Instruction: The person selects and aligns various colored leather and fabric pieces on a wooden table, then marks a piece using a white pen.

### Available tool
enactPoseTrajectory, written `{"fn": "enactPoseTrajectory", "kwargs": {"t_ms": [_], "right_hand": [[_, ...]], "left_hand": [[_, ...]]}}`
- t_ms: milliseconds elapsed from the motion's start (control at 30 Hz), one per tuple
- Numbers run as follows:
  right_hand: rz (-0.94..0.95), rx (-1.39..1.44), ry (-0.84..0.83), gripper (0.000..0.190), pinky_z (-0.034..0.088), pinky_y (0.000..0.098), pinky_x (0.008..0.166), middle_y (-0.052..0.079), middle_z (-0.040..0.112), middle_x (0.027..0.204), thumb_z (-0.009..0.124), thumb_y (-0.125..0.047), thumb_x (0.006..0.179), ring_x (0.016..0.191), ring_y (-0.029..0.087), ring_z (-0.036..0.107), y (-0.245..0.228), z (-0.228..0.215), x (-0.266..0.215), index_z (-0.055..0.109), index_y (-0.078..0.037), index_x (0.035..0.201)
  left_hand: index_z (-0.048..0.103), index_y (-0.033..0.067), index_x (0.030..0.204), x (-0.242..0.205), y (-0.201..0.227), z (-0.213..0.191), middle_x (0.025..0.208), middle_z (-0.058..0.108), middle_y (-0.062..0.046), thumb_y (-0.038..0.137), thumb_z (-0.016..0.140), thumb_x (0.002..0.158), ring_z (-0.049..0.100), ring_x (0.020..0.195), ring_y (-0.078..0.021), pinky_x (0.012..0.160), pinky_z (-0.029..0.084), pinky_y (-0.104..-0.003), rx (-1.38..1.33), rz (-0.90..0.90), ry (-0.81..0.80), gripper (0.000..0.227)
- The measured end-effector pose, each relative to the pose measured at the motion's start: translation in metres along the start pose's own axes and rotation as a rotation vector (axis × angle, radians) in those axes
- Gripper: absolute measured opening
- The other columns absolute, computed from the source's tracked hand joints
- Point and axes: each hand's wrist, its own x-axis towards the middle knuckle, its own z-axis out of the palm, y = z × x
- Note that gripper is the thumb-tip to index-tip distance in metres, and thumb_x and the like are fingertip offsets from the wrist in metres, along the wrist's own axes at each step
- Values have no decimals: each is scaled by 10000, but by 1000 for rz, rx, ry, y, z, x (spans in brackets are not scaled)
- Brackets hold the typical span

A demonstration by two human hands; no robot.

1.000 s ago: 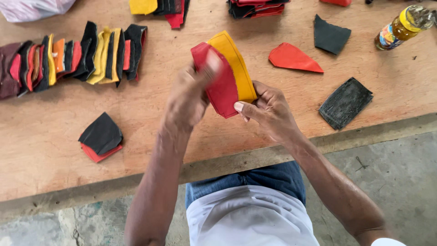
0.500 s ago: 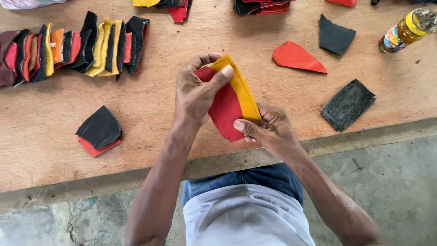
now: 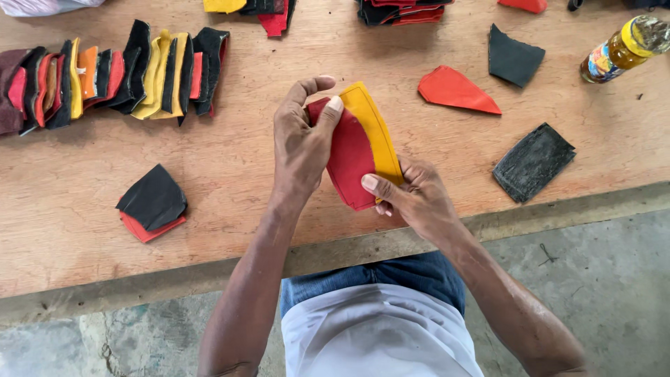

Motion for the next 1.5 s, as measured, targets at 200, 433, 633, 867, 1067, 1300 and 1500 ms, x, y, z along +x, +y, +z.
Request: {"fn": "enactPoseTrajectory", "kwargs": {"t_ms": [200,433,633,867,1067,1300,1500], "right_hand": [[4,-35,-24,191,488,206,501,-13,632,740,723,-234,957,593,47,567,-1,-5,0,668,-51,964],[-28,-70,-38,213,497,198,563,-21,632,749,731,-241,958,638,41,573,5,-5,-7,682,-45,1026],[75,49,-10,214,545,220,536,-8,670,737,744,-215,920,628,54,615,5,2,-17,713,-44,1043],[15,304,138,193,487,236,500,27,697,797,806,-152,885,619,75,589,9,-18,5,763,-48,1042],[-49,450,131,155,471,207,592,57,748,897,837,-101,912,697,64,574,18,-22,19,764,-22,1025],[-123,374,222,109,485,201,509,75,754,917,829,-96,893,663,91,617,-1,-61,37,759,-41,955],[-66,511,59,182,657,255,801,67,752,982,813,-105,878,879,120,730,-17,-76,48,714,-45,1018]], "left_hand": [[492,-26,1336,-13,-1,7,1136,673,-78,2,823,814,687,1018,-134,896,629,-288,-102,52,-136,619],[634,-14,1128,-5,-24,9,983,714,-94,37,764,928,690,856,-139,783,620,-291,-312,-93,29,244],[728,38,1081,1,-9,4,860,694,-83,265,629,984,672,742,-159,689,600,-295,-431,-299,67,266],[636,6,1105,-29,2,-3,981,738,-100,76,817,818,732,898,-162,842,658,-312,-11,-205,-351,347],[635,-9,1073,-34,2,6,983,751,-121,67,817,821,738,871,-143,799,679,-322,6,-218,-297,319],[660,11,1102,-31,17,-9,938,772,-108,78,835,778,740,802,-135,770,670,-285,292,-271,-374,374],[716,37,1137,-26,28,-25,973,787,-87,106,808,796,728,837,-126,781,637,-287,426,-249,-433,360]]}}
